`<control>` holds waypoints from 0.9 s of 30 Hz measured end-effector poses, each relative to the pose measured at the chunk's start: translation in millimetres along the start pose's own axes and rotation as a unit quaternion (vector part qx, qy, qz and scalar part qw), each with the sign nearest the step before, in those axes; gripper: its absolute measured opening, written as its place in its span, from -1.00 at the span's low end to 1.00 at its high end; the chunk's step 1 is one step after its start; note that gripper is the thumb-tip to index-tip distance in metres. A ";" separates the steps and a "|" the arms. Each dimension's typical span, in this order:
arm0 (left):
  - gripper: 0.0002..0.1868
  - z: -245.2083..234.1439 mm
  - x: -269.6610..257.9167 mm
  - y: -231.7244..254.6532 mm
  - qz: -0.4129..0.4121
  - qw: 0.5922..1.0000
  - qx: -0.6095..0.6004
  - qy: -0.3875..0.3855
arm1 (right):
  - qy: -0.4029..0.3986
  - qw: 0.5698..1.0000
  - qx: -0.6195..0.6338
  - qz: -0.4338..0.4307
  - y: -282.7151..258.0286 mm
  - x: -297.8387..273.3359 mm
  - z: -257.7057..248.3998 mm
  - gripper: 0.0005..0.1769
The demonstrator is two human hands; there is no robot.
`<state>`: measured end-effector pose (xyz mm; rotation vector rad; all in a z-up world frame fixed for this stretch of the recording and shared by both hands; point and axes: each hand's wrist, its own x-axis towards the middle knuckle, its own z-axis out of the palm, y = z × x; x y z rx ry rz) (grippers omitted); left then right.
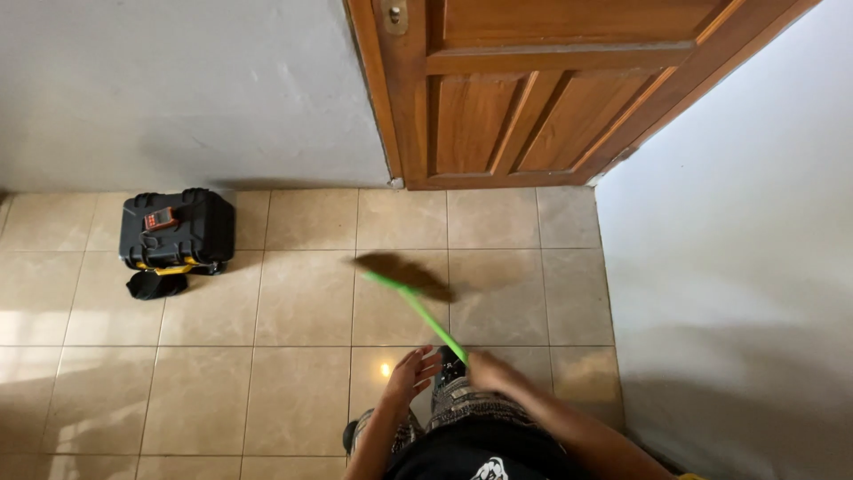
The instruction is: Sweeping a tiled floor using a hand broom.
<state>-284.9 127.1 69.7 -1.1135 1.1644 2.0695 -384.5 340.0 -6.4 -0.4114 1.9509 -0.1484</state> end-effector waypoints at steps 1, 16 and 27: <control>-0.50 4.4 0.0 6.0 0.001 1.000 0.002 -0.002 | 0.002 1.000 0.001 0.001 -5.4 -21.1 -31.0 -0.67; -0.46 31.8 10.5 55.6 0.007 0.997 0.057 -0.045 | 0.094 0.920 0.340 0.172 214.4 -171.5 -253.0 -0.47; -0.47 17.2 -0.2 57.7 0.014 0.999 0.035 0.003 | 0.209 0.939 0.105 0.252 203.3 24.9 -256.4 -0.74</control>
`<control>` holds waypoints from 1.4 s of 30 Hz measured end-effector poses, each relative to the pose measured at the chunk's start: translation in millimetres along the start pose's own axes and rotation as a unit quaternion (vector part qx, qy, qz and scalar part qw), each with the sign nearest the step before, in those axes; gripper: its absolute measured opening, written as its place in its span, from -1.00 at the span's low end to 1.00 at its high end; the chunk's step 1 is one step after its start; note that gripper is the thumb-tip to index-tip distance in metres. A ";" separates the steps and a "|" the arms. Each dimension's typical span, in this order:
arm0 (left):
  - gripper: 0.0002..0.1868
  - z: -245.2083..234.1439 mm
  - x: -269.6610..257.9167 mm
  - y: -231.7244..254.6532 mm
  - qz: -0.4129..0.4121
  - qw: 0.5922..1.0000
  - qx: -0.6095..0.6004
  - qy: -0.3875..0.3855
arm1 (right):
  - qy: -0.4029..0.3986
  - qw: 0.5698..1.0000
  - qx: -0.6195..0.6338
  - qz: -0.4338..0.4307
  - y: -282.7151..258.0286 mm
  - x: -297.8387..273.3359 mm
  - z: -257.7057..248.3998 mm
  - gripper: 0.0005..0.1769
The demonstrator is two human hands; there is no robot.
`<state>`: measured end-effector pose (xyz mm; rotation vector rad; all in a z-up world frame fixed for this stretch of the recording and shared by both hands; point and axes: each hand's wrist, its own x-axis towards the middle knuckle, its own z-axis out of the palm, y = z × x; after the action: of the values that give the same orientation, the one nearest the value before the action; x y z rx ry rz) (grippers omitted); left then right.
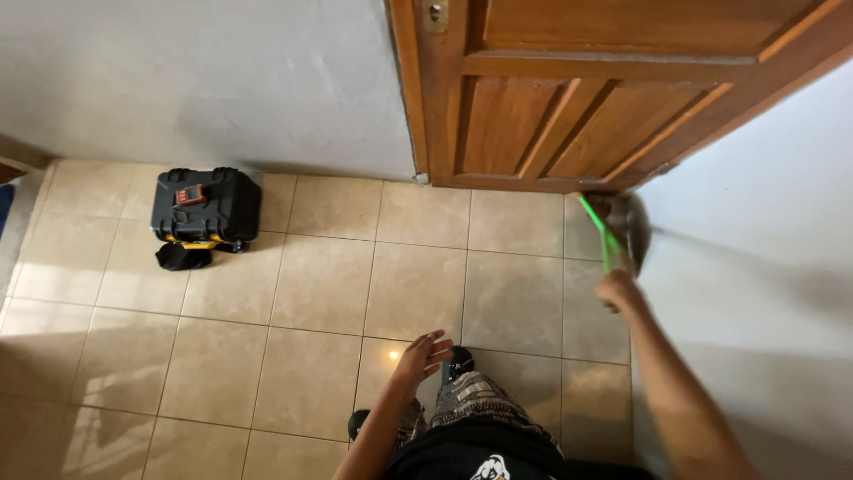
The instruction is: Sweeping a tiled floor using a hand broom.
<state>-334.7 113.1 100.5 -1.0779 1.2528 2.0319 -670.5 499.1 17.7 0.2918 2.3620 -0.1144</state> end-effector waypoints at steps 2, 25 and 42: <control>-0.47 -6.7 -2.5 -9.0 0.002 1.000 -0.014 0.015 | -0.044 0.999 -0.025 -0.018 -39.9 -14.4 42.4 -0.73; -0.51 22.0 75.9 -32.7 0.027 0.997 -0.057 -0.054 | -0.299 0.914 0.210 -0.175 -49.7 -171.9 -3.3 -0.48; -0.49 -28.6 48.5 -36.5 0.001 0.997 -0.073 -0.032 | -0.156 0.970 0.023 -0.187 -82.8 -132.1 87.8 -0.63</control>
<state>-323.6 104.4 34.9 -1.0687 1.0880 2.1706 -539.2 380.8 45.6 -0.1469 2.0762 -0.3685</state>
